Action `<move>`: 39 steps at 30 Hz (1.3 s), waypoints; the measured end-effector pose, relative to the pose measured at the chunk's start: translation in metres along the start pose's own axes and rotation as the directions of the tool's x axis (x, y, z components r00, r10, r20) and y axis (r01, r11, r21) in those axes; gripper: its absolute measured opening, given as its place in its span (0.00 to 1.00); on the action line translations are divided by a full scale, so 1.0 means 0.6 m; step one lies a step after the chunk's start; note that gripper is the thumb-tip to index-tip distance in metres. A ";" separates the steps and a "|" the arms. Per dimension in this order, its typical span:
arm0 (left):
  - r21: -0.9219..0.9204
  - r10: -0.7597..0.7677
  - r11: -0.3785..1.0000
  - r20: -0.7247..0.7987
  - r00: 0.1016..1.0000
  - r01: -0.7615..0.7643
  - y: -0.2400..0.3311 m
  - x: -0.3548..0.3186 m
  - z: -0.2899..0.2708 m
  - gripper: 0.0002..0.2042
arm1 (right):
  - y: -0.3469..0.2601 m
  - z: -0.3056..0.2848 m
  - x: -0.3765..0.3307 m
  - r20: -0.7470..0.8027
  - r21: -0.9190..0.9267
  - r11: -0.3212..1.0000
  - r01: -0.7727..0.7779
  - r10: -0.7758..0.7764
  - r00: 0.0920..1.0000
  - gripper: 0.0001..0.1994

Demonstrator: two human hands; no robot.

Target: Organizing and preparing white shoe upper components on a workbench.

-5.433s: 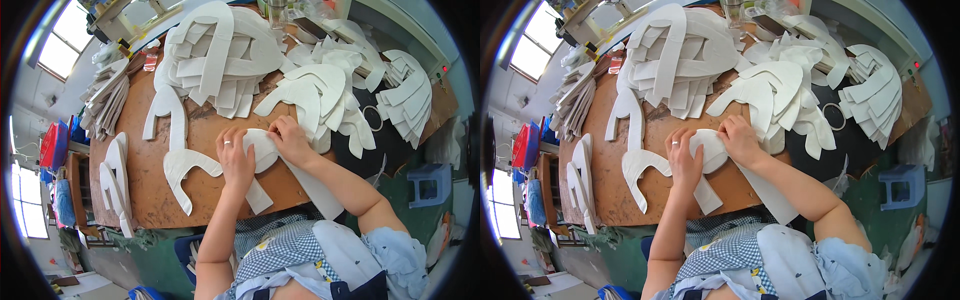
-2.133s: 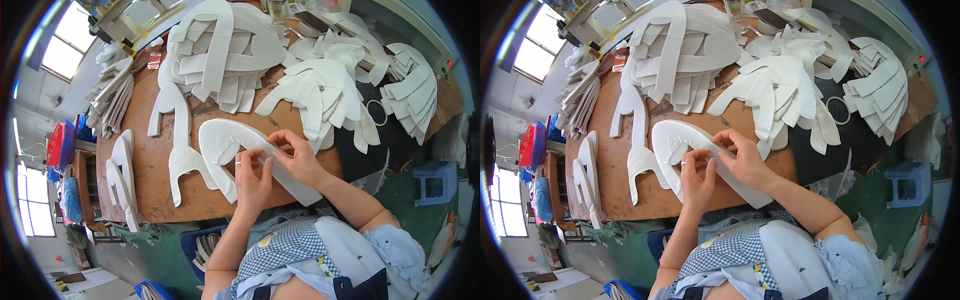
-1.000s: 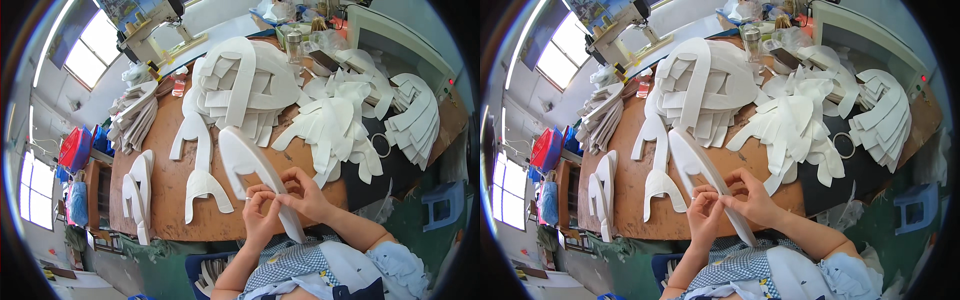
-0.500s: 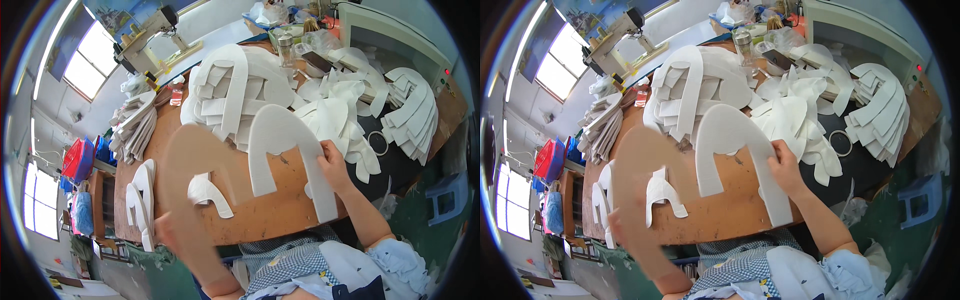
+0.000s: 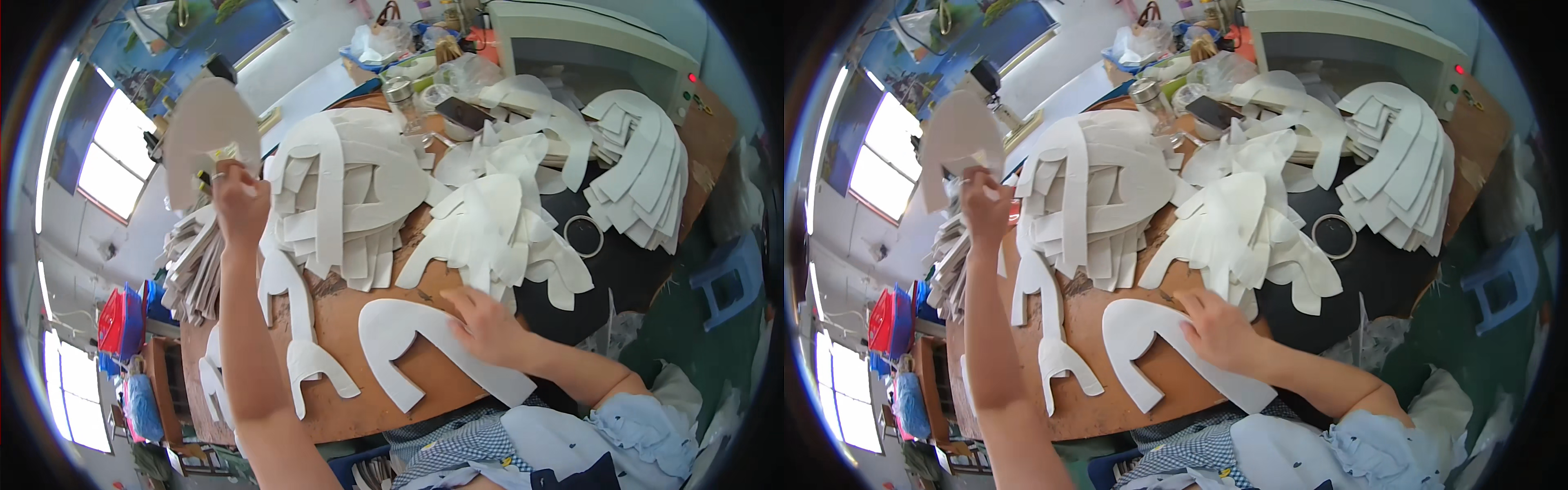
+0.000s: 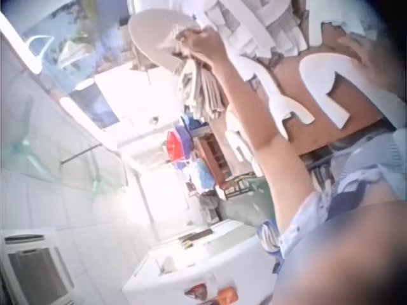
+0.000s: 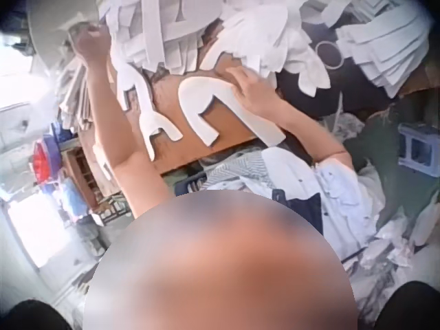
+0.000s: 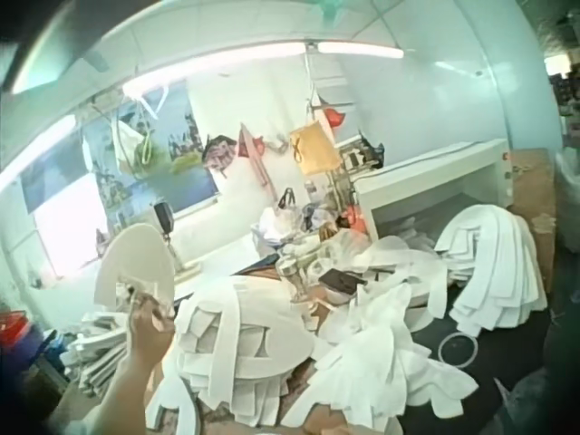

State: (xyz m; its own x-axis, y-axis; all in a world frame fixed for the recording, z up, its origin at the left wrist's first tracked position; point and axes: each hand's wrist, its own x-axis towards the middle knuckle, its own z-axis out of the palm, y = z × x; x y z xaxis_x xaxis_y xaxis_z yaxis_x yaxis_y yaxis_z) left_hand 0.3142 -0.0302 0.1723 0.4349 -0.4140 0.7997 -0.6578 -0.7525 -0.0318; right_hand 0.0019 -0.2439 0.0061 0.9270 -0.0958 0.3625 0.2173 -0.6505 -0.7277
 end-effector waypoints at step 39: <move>-0.327 -0.666 0.072 0.688 0.290 0.942 0.205 -0.467 -0.076 0.11 | 0.039 0.145 0.200 0.525 0.118 0.948 -0.295 0.193 0.829 0.09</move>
State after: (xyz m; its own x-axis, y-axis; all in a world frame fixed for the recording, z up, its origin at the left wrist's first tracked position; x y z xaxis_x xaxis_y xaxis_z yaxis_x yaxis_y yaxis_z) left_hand 0.0834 0.0165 -0.0287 0.9868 0.0291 -0.1595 0.1613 -0.2769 0.9473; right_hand 0.1448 -0.2050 -0.0181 0.9708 0.1909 -0.1456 -0.0316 -0.4996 -0.8657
